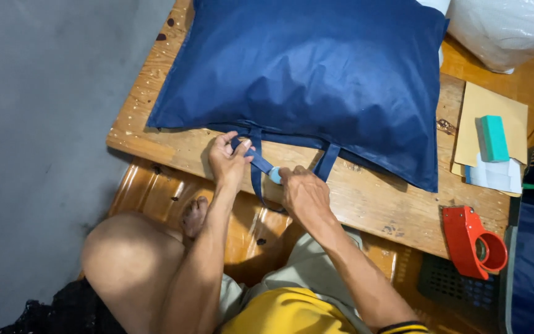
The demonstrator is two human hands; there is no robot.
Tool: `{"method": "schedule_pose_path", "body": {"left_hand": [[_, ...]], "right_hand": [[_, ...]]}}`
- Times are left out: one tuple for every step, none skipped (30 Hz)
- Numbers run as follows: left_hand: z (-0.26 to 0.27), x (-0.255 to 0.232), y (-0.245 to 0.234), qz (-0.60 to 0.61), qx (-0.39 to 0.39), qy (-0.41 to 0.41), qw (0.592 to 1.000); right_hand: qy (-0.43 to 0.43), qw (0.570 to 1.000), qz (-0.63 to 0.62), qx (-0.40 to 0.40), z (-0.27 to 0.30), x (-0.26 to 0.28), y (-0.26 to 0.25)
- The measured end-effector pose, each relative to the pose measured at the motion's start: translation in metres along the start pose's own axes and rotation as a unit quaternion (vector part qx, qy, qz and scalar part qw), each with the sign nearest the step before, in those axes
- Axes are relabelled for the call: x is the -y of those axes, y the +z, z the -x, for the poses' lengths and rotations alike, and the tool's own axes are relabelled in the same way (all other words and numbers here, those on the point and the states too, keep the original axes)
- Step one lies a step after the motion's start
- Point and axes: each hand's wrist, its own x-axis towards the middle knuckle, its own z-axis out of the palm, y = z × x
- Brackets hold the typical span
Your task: Inserting a pillow into a blue fabric bag and smoothing the surface with a small tool.
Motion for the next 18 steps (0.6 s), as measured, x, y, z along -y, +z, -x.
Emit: {"method": "schedule_pose_path", "body": {"left_hand": [[0.003, 0.000, 0.001, -0.062, -0.033, 0.012, 0.997], [0.005, 0.000, 0.002, -0.124, -0.065, 0.023, 0.990], [0.019, -0.010, 0.003, -0.124, -0.064, 0.025, 0.990], [0.034, -0.019, 0.004, -0.231, -0.102, 0.180, 0.951], [0.049, -0.028, 0.004, -0.331, -0.135, 0.328, 0.874], [0.057, -0.039, 0.009, -0.331, -0.133, 0.329, 0.874], [0.065, -0.049, 0.014, -0.362, -0.042, 0.451, 0.814], [0.074, -0.060, 0.018, -0.383, 0.051, 0.561, 0.732], [0.069, -0.049, 0.016, -0.384, 0.052, 0.562, 0.731], [0.065, -0.039, 0.014, -0.505, 0.156, 0.393, 0.753], [0.061, -0.028, 0.013, -0.598, 0.251, 0.203, 0.733], [0.063, -0.030, 0.012, -0.599, 0.252, 0.204, 0.732], [0.065, -0.032, 0.011, -0.614, 0.250, 0.188, 0.724], [0.067, -0.034, 0.009, -0.630, 0.248, 0.173, 0.716], [0.063, -0.028, 0.007, -0.629, 0.251, 0.171, 0.716], [0.059, -0.022, 0.006, -0.633, 0.248, 0.153, 0.717], [0.051, -0.019, 0.004, -0.637, 0.244, 0.139, 0.718], [0.049, -0.020, 0.003, -0.637, 0.244, 0.141, 0.717]], "right_hand": [[0.017, 1.000, -0.025, -0.005, 0.007, 0.001, -0.004], [0.035, 0.998, -0.049, -0.009, 0.013, 0.003, -0.008], [0.035, 0.998, -0.049, -0.011, 0.015, 0.002, 0.001], [0.039, 0.997, -0.056, -0.027, 0.016, 0.001, 0.010], [0.044, 0.996, -0.064, -0.043, 0.019, 0.000, 0.019], [0.045, 0.996, -0.065, -0.044, 0.022, 0.002, 0.019], [0.039, 0.994, -0.053, -0.085, 0.025, 0.003, 0.019], [0.034, 0.991, -0.040, -0.126, 0.029, 0.005, 0.020], [0.035, 0.990, -0.041, -0.127, 0.030, 0.007, 0.020], [0.036, 0.988, -0.051, -0.144, 0.032, 0.009, 0.020], [0.038, 0.985, -0.061, -0.160, 0.033, 0.010, 0.021], [0.040, 0.984, -0.061, -0.161, 0.036, 0.013, 0.021], [0.036, 0.981, -0.050, -0.184, 0.038, 0.016, 0.022], [0.033, 0.977, -0.039, -0.206, 0.040, 0.018, 0.023], [0.035, 0.977, -0.039, -0.204, 0.042, 0.017, 0.026], [0.034, 0.975, -0.034, -0.218, 0.044, 0.017, 0.029], [0.032, 0.971, -0.029, -0.235, 0.042, 0.017, 0.030], [0.032, 0.971, -0.029, -0.237, 0.043, 0.018, 0.029]]}}
